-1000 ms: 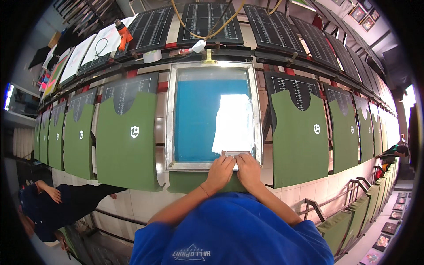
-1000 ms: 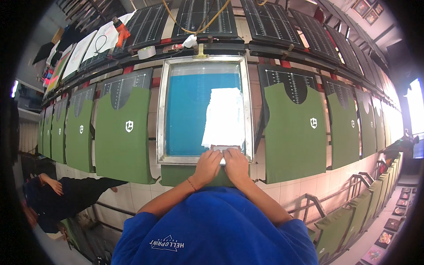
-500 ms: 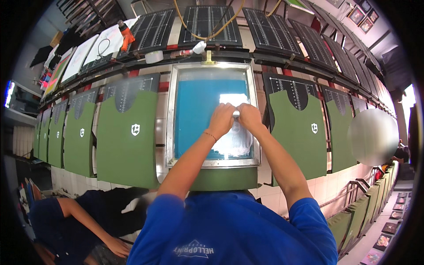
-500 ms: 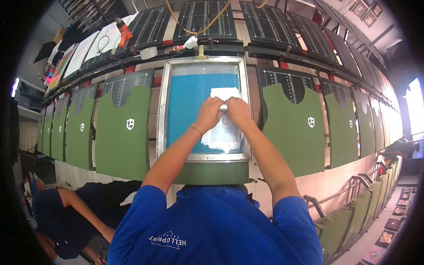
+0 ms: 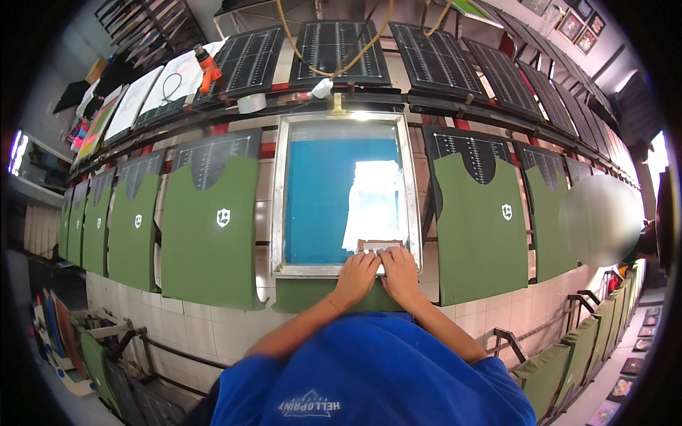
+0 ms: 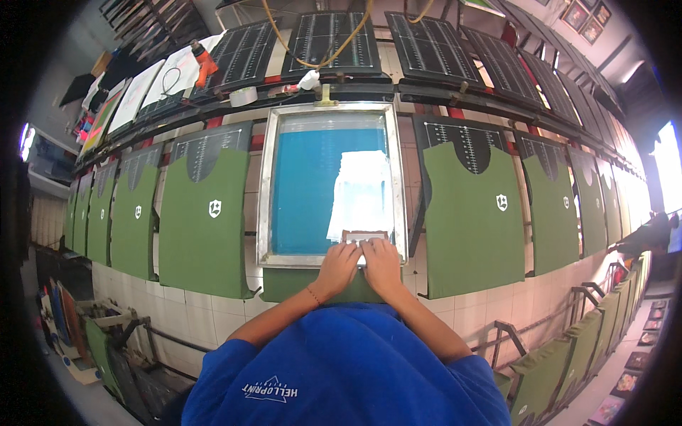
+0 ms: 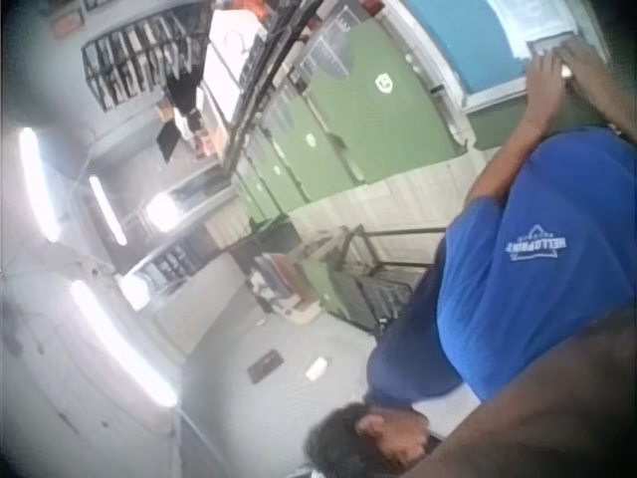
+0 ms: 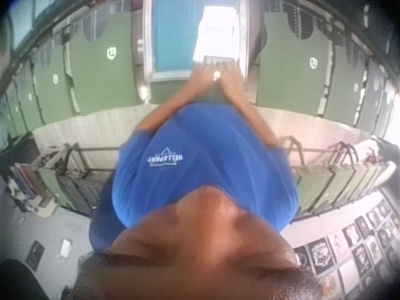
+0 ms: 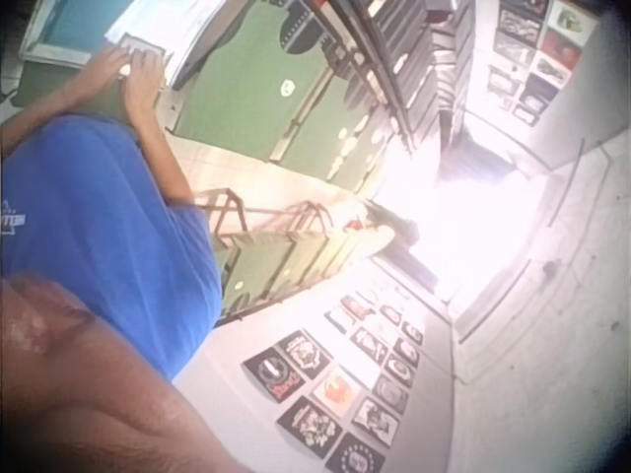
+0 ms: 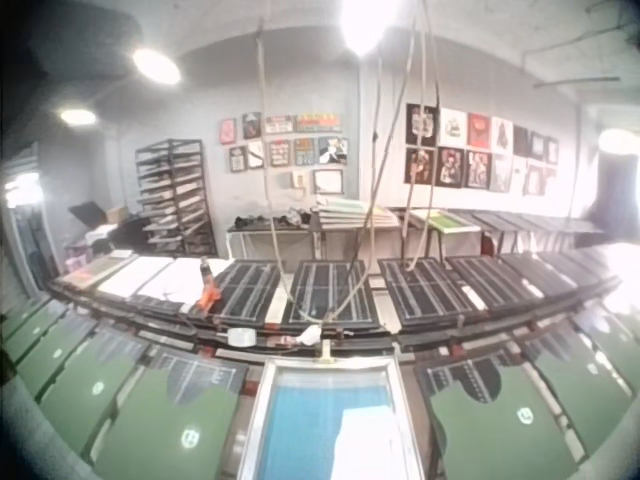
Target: The person performs screen printing by repeatedly lowering a screen frame onto a garment, applying ink with a squeegee, and lifting the frame. The person works at a multi-station table, handling the screen and squeegee to transfer the design onto the fabric.
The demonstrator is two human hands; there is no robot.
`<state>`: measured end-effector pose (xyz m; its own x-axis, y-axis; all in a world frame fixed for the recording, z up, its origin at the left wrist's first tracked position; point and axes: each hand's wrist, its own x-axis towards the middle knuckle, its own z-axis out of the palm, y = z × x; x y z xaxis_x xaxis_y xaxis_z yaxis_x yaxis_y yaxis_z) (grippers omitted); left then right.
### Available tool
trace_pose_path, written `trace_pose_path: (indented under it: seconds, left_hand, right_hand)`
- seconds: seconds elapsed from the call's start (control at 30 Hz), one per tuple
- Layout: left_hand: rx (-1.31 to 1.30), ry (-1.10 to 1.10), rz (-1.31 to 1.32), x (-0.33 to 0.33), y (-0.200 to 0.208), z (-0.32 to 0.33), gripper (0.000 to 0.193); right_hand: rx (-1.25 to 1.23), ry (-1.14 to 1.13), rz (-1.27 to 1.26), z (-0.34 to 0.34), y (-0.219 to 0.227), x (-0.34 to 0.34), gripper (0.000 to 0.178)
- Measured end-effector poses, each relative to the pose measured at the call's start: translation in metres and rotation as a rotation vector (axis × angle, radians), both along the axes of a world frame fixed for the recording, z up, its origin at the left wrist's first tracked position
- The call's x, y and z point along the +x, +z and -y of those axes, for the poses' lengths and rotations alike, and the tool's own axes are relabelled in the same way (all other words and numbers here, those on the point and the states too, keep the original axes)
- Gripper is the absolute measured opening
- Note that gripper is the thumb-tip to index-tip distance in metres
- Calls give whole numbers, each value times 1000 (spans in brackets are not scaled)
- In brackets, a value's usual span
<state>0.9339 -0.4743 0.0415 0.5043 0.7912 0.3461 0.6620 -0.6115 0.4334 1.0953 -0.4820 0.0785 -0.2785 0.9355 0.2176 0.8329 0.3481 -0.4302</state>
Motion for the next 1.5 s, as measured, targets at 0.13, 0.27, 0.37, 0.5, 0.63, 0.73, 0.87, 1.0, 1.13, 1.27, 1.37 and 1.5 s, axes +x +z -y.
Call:
trace_pose_path:
  seconds: [0.13,0.27,0.37,0.5,0.63,0.73,0.87,1.0,1.13,1.27,1.37,1.5]
  left_hand:
    - [-133,-99,2,-8,8,6,47]
    - [-224,-64,18,-36,12,8,50]
    - [-270,213,61,-68,18,-4,43]
    - [-176,650,31,-128,5,-28,36]
    - [-160,885,3,-173,-8,-51,34]
    - [-269,981,59,-194,-28,-56,33]
    - [-412,909,71,-210,-36,-52,35]
    - [-455,951,136,-200,-29,-48,36]
    - [-436,929,187,-205,-45,-35,39]
    - [-417,906,275,-202,-42,-36,42]
    - [-539,940,351,-199,-34,-38,42]
    - [-501,906,513,-206,-48,-38,43]
  right_hand:
    - [-29,94,-2,7,-10,10,53]
    - [-193,143,-125,2,10,18,55]
    - [-152,-150,-291,-14,-10,38,47]
    - [-110,-565,-442,-36,-38,56,38]
    - [-298,-724,-628,-48,-67,68,36]
    - [-368,-728,-688,-48,-84,68,35]
    - [-413,-816,-914,-49,-94,66,35]
    - [-484,-871,-1033,-54,-87,65,37]
    - [-476,-845,-1041,-53,-91,68,37]
    - [-516,-835,-1020,-52,-94,73,36]
    - [-457,-843,-880,-45,-102,70,35]
    - [-401,-810,-858,-44,-97,66,34]
